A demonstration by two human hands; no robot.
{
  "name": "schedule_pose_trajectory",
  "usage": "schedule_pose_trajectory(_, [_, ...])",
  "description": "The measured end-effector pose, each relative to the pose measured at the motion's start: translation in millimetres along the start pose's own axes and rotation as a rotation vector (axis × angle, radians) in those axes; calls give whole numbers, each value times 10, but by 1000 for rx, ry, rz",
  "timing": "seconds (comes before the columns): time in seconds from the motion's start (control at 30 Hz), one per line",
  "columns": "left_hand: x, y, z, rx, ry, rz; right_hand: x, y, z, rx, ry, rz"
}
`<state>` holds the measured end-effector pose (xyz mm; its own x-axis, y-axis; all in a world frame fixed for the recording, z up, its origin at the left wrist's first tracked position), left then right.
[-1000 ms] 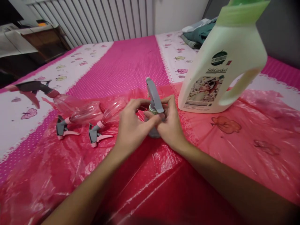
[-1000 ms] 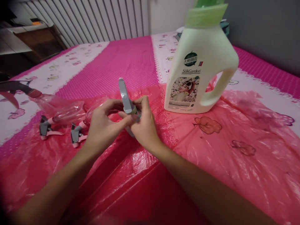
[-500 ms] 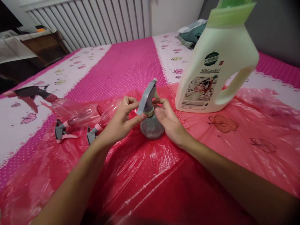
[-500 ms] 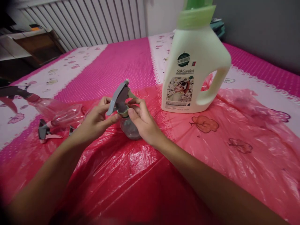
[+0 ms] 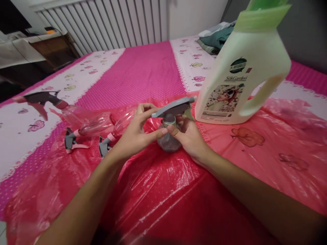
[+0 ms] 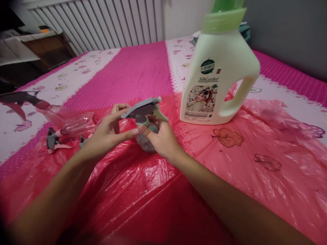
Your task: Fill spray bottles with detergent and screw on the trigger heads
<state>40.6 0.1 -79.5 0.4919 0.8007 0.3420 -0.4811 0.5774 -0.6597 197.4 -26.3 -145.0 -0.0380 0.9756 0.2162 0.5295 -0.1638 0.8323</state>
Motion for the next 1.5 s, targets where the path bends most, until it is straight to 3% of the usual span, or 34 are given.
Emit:
schedule_pose_trajectory(0.23, [23,-58,-64,-107,-124,40,-1,25,-87,-75,5,31])
schedule_pose_trajectory(0.37, [70,-10,-63,-152,-12,33,-32,41,-66,-178,55,42])
schedule_pose_trajectory(0.5, [99,59,-89,-224,128,37,-36,-16,-6,-85,158,20])
schedule_pose_trajectory(0.67, [82,129,-178,-308,243,67,-18,-63,8,-53,161,-14])
schedule_pose_trajectory(0.87, [20,95,-99,-273,82,76,-15,-47,-12,-76,50,66])
schedule_pose_trajectory(1.07, [64,63,-125,-245,-6,62,-6,-82,-34,-75,-1,85])
schedule_pose_trajectory(1.33, [186,134,-93,-180,167,-47,-10,-69,29,-102,127,-25])
schedule_pose_trajectory(1.5, [231,247,0,-240,166,19,6,-50,-3,-80,107,74])
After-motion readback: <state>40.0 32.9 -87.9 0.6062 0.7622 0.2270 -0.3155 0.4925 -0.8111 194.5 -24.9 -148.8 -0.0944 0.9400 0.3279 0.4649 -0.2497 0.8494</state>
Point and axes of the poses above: each hand's wrist, its own x-axis towards the middle knuckle, its own z-axis out of the back of the hand, y = z × x, the point moved 6 cm from there along x, towards the middle knuckle, and after that the axes turned 15 degrees about x, right-handed, at the moved point
